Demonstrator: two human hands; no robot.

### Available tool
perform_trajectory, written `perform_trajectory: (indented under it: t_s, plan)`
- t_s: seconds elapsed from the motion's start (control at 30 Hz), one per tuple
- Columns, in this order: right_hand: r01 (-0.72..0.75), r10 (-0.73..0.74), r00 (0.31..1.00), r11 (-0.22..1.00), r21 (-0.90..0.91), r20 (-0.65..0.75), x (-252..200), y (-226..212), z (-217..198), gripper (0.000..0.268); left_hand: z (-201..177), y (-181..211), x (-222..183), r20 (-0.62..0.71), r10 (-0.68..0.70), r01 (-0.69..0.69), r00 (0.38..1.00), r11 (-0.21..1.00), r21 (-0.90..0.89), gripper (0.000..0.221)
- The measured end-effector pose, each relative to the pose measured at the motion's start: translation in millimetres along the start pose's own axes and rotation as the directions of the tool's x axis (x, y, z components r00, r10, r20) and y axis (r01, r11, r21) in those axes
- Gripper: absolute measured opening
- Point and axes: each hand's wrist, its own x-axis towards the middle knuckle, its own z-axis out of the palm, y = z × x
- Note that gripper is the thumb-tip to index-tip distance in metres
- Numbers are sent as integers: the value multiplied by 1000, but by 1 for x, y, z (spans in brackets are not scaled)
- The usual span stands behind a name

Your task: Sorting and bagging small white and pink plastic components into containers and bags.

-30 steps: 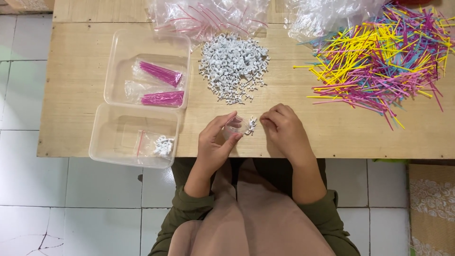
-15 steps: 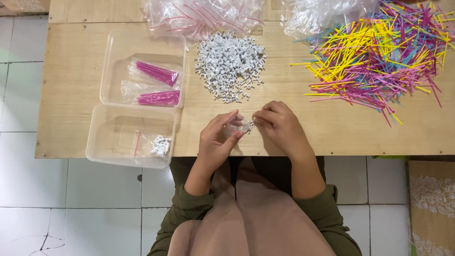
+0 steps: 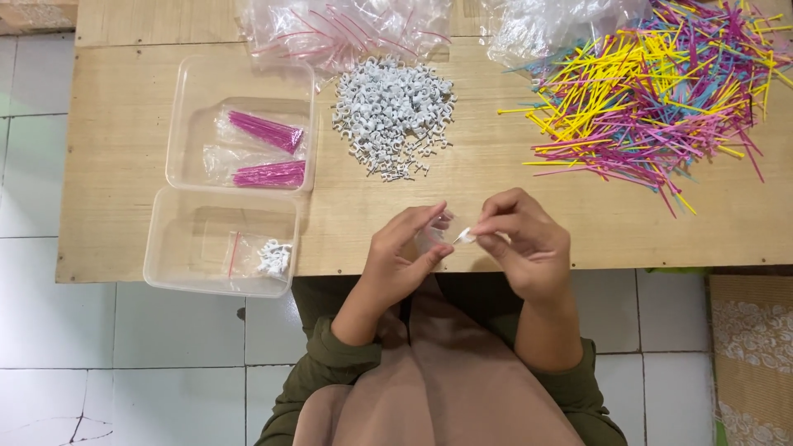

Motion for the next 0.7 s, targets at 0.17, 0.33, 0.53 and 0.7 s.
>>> perform_trajectory:
  t_s: [0.17,0.33,0.53,0.7]
  plan:
    - [55,-59,998,982,-180,-15,5,-7,11,15,0,2,-2,-2,11,-11,1000,1000,-2,52]
    - [0,-12,998,985,-174,-68,6,7,11,16,-12,-10,-6,-40,20,-20,999,1000,-6,50]
    - [-79,123,989,907,-414,81,6,37,24,16,-35,-15,-4,-102,21,-12,995,996,88,49]
    - [16,240,938,689,-724,249,2,59,27,21,-47,-14,-5,-139,11,6,990,992,125,46]
